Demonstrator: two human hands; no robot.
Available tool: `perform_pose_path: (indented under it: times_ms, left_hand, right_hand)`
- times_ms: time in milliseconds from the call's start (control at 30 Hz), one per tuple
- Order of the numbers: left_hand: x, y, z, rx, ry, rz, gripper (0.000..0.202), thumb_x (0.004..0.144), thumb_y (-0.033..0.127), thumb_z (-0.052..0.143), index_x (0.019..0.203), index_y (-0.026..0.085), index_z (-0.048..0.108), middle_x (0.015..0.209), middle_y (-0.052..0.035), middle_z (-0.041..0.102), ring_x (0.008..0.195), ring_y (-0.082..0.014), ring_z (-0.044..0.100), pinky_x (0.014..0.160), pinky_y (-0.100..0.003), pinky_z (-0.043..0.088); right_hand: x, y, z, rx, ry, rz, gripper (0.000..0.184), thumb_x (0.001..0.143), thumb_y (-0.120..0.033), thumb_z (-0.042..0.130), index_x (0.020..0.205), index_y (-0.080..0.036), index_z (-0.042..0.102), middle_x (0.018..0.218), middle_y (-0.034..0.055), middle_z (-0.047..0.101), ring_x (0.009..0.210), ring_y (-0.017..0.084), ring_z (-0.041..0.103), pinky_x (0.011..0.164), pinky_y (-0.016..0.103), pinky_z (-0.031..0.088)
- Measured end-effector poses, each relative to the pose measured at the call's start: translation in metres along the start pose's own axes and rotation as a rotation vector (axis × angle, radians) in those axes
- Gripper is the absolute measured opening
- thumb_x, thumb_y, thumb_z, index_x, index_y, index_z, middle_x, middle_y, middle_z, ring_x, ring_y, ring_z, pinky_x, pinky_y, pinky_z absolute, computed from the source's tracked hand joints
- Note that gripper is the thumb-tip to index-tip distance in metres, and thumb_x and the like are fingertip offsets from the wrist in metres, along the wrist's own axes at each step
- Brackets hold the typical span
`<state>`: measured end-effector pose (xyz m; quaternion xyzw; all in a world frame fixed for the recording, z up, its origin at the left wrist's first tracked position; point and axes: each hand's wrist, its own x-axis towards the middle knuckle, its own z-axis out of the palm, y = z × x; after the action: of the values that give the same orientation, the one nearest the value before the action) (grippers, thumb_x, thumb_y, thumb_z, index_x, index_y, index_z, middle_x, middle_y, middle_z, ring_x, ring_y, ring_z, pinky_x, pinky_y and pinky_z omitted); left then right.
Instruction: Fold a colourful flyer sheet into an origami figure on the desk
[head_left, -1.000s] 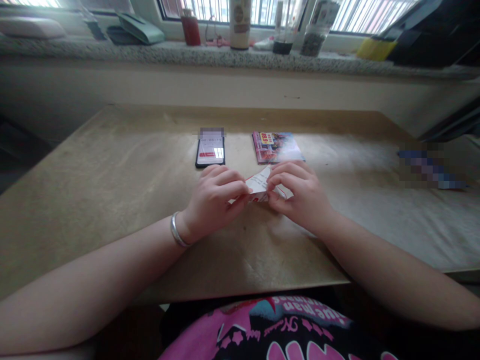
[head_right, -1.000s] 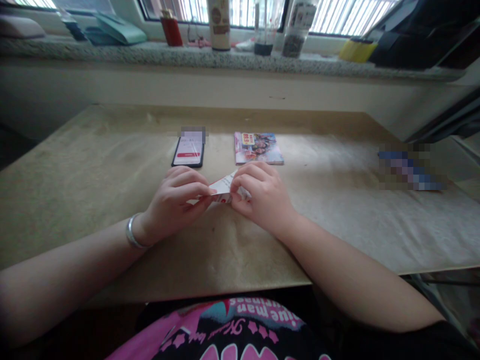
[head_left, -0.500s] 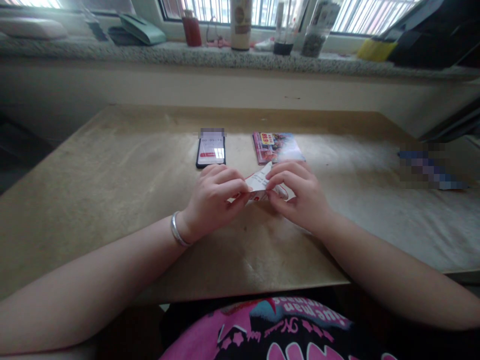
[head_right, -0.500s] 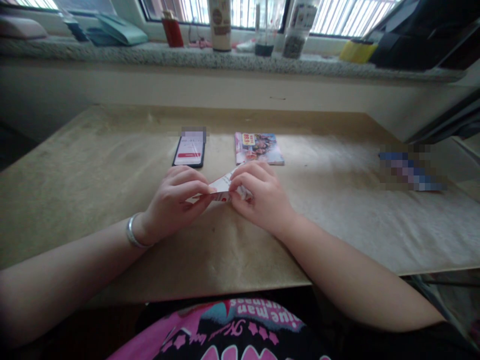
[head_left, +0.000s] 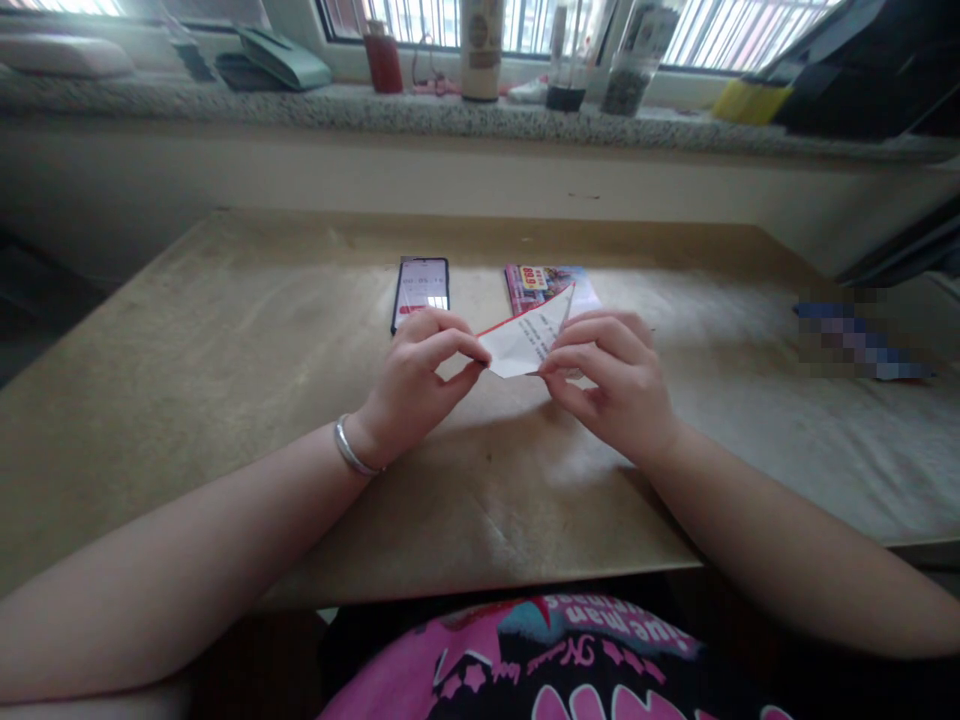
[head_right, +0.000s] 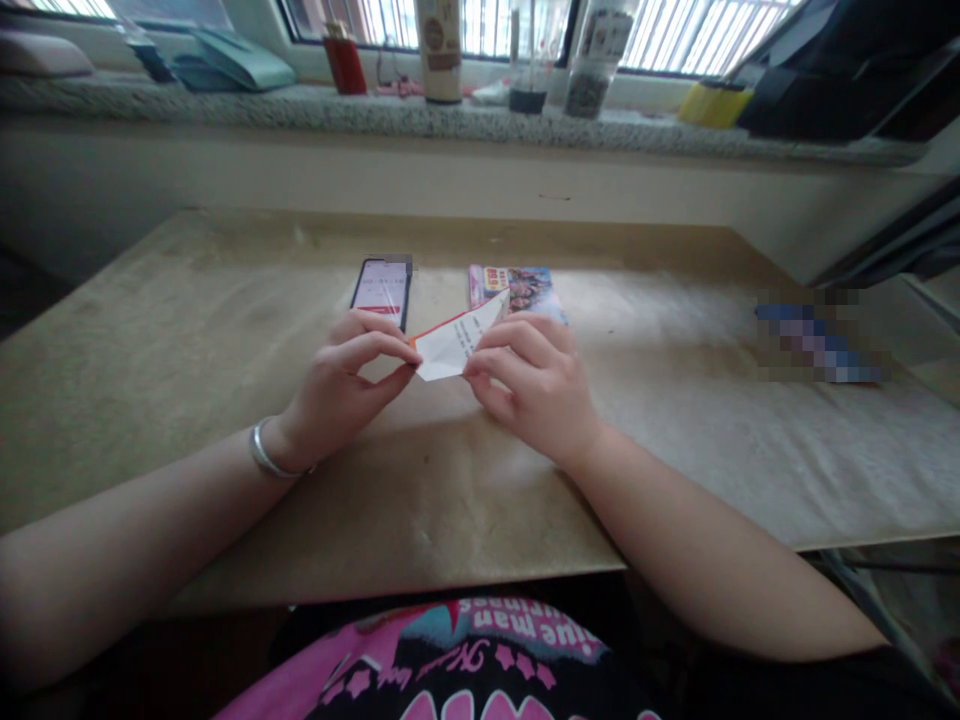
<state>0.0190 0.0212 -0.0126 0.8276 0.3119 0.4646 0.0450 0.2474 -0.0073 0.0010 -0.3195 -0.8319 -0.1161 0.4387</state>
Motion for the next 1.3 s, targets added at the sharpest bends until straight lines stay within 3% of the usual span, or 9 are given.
perform_pose_path:
  times_ms: [233, 367, 500, 667, 833, 933, 1067, 1167, 1300]
  left_hand:
    - [0.0, 0.002, -0.003, 0.078, 0.153, 0.037, 0.006, 0.079, 0.023, 0.073, 0.075, 0.024, 0.069, 0.101, -0.0025, 0.056, 0.096, -0.0161, 0.055, 0.082, -0.033, 0.05]
    - [-0.001, 0.002, -0.003, 0.055, 0.184, 0.053, 0.008, 0.08, 0.022, 0.072, 0.073, 0.024, 0.07, 0.106, -0.0025, 0.051, 0.096, -0.0151, 0.053, 0.08, -0.032, 0.051]
    - [-0.002, -0.002, -0.004, 0.005, 0.088, 0.083, 0.011, 0.084, 0.018, 0.066, 0.077, 0.025, 0.071, 0.105, -0.0029, 0.056, 0.096, -0.015, 0.056, 0.084, -0.034, 0.051]
    - [-0.003, -0.004, -0.006, 0.078, -0.031, 0.177, 0.015, 0.086, 0.018, 0.063, 0.078, 0.026, 0.072, 0.105, -0.0035, 0.06, 0.093, -0.0156, 0.058, 0.089, -0.039, 0.05]
    - [-0.002, -0.001, -0.006, 0.146, -0.107, 0.285, 0.019, 0.086, 0.017, 0.061, 0.075, 0.027, 0.072, 0.105, -0.0031, 0.062, 0.09, -0.0157, 0.057, 0.082, -0.036, 0.048]
    - [0.0, 0.001, -0.008, 0.118, -0.162, 0.309, 0.021, 0.085, 0.016, 0.059, 0.071, 0.026, 0.071, 0.101, -0.0025, 0.065, 0.088, -0.016, 0.057, 0.081, -0.036, 0.047]
    - [0.002, 0.004, -0.011, 0.061, -0.218, 0.272, 0.024, 0.084, 0.016, 0.055, 0.064, 0.021, 0.065, 0.096, -0.0028, 0.068, 0.088, -0.017, 0.058, 0.083, -0.036, 0.047]
    - [0.004, 0.005, -0.012, 0.05, -0.294, 0.28, 0.024, 0.084, 0.012, 0.05, 0.065, 0.02, 0.062, 0.093, 0.0004, 0.072, 0.096, -0.0185, 0.059, 0.089, -0.037, 0.045]
    - [0.004, 0.004, -0.014, 0.063, -0.33, 0.263, 0.019, 0.084, 0.011, 0.047, 0.078, 0.02, 0.062, 0.096, 0.0001, 0.073, 0.098, -0.018, 0.061, 0.093, -0.038, 0.044]
  right_hand:
    - [-0.002, 0.001, 0.002, 0.009, -0.035, 0.139, 0.005, 0.083, -0.02, 0.064, 0.084, -0.025, 0.063, 0.074, 0.0001, 0.06, 0.074, 0.017, 0.056, 0.073, 0.034, 0.046]
    - [-0.005, 0.004, 0.005, 0.143, -0.018, 0.289, 0.016, 0.08, -0.018, 0.064, 0.093, -0.025, 0.058, 0.074, -0.0015, 0.059, 0.076, 0.016, 0.058, 0.076, 0.035, 0.048]
    - [-0.009, 0.008, 0.01, 0.358, 0.041, 0.505, 0.034, 0.081, -0.022, 0.062, 0.111, -0.027, 0.047, 0.086, -0.0015, 0.058, 0.078, 0.015, 0.06, 0.074, 0.033, 0.052]
    - [-0.014, 0.017, 0.016, 0.539, -0.03, 0.757, 0.063, 0.083, -0.031, 0.061, 0.137, -0.033, 0.03, 0.096, 0.001, 0.059, 0.071, 0.015, 0.06, 0.063, 0.03, 0.055]
    - [-0.014, 0.021, 0.018, 0.651, -0.13, 0.909, 0.057, 0.081, -0.038, 0.063, 0.133, -0.033, 0.041, 0.112, 0.0042, 0.059, 0.075, 0.016, 0.063, 0.058, 0.03, 0.057]
    - [-0.012, 0.022, 0.018, 0.679, -0.191, 0.904, 0.038, 0.081, -0.036, 0.063, 0.117, -0.028, 0.055, 0.109, 0.004, 0.062, 0.079, 0.016, 0.063, 0.063, 0.031, 0.058]
    - [-0.012, 0.027, 0.015, 0.62, -0.247, 0.738, 0.011, 0.076, -0.028, 0.065, 0.085, -0.021, 0.064, 0.116, 0.0066, 0.058, 0.095, 0.019, 0.063, 0.076, 0.034, 0.058]
    - [-0.014, 0.035, 0.01, 0.549, -0.302, 0.668, 0.006, 0.075, -0.024, 0.066, 0.079, -0.021, 0.066, 0.123, 0.0089, 0.055, 0.11, 0.024, 0.058, 0.076, 0.035, 0.058]
    - [-0.017, 0.044, 0.005, 0.515, -0.372, 0.542, 0.002, 0.077, -0.022, 0.066, 0.075, -0.021, 0.067, 0.126, 0.0094, 0.054, 0.116, 0.024, 0.056, 0.086, 0.039, 0.056]
